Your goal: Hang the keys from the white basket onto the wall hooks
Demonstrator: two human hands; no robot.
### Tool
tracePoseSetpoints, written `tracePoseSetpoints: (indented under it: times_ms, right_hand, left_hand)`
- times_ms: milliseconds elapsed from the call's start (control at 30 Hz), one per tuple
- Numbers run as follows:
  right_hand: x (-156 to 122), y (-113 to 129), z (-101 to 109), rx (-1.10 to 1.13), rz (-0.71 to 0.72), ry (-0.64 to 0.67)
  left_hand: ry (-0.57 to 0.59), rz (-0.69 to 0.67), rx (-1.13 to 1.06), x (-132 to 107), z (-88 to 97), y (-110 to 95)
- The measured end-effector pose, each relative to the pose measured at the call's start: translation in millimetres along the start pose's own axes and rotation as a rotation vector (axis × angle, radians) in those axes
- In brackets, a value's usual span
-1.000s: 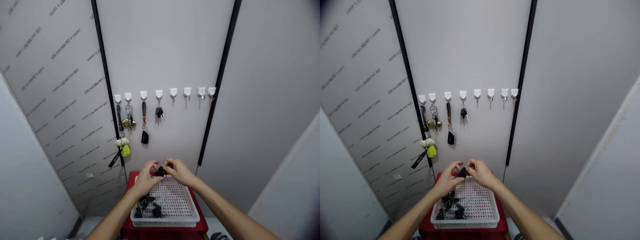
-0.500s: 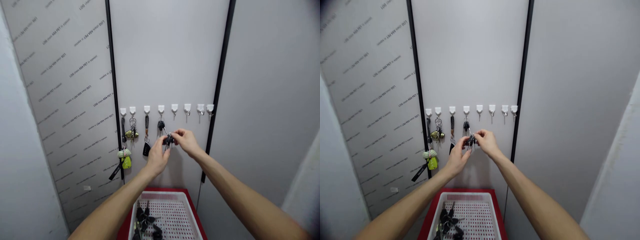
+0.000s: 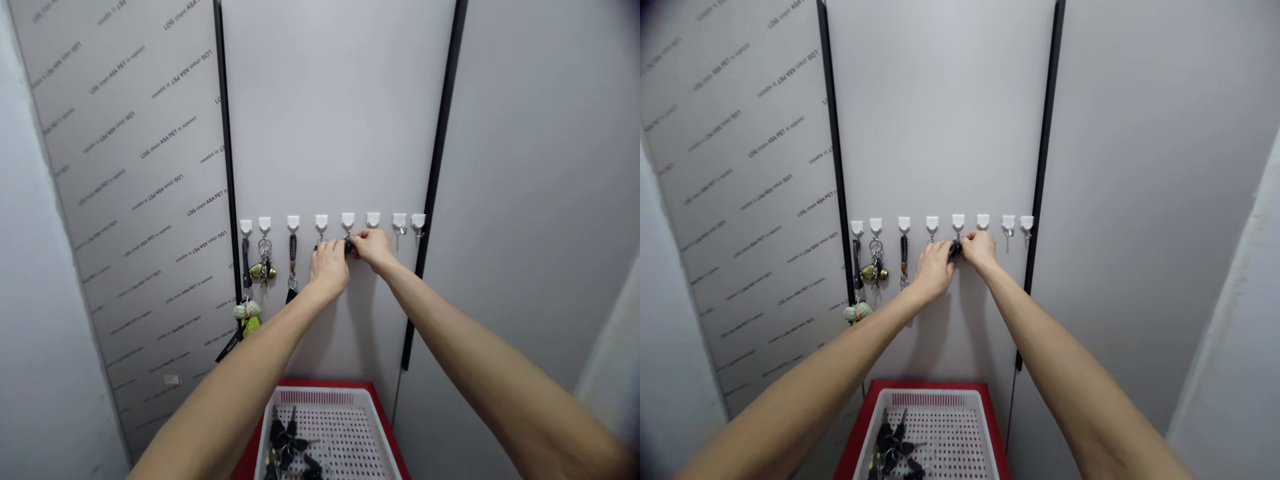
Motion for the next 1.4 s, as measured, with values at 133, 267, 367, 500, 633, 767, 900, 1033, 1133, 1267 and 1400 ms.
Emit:
tracePoseSetpoints:
  times_ms: [133, 267, 367, 500, 633, 767, 900, 1033, 1133, 1267, 1400]
  right_hand:
    - [-21, -7, 13, -0.026, 0.102, -0.108]
    - [-79, -38, 11, -0.033, 0.141, -0.100]
    - [-146, -82, -29, -0.076, 0.068, 0.263]
    - [-235, -127, -84, -0.252, 0.032, 0.711]
    - [-277, -134, -111, -0.372, 0.121, 0.911]
    - [-282, -133, -115, -0.478, 0.145, 1.007]
    - [-279, -143, -107, -0.496, 0.106, 1.025]
    - [-273, -154, -97, -0.461, 0.045, 0.944]
    - [-264, -148, -90, -0.343, 0.055, 0.851]
    - [-255, -138, -83, -0.191, 0.043, 0.804]
    - [-261, -141, -84, -0.112, -0.033, 0.900]
  left_hand:
    - [0.000, -0.093, -0.075, -35, -0.3, -4]
    - [0.174, -0.028, -0.179, -106, -20.4, 19]
    - [0.476, 0.150, -0.151, -170, -48.7, 46]
    - [0.831, 0.281, 0.041, -237, -74.3, 70]
    - [0.905, 0.260, 0.185, -258, -82.9, 75]
    - [0.861, 0.274, 0.189, -259, -87.0, 76]
    - [0.866, 0.289, 0.111, -259, -92.3, 71]
    - [0.835, 0.338, 0.002, -258, -99.3, 65]
    - [0.738, 0.418, -0.176, -255, -104.8, 62]
    - [0.575, 0.598, -0.477, -249, -111.9, 65]
    - [0.468, 0.774, -0.639, -250, -118.1, 71]
Point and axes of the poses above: each hand's wrist, its own x-axis towards the middle knuckle, its own z-axis out of the back of the hand, y = z × x, the point moved 6 cm from there along x, towards the middle knuckle
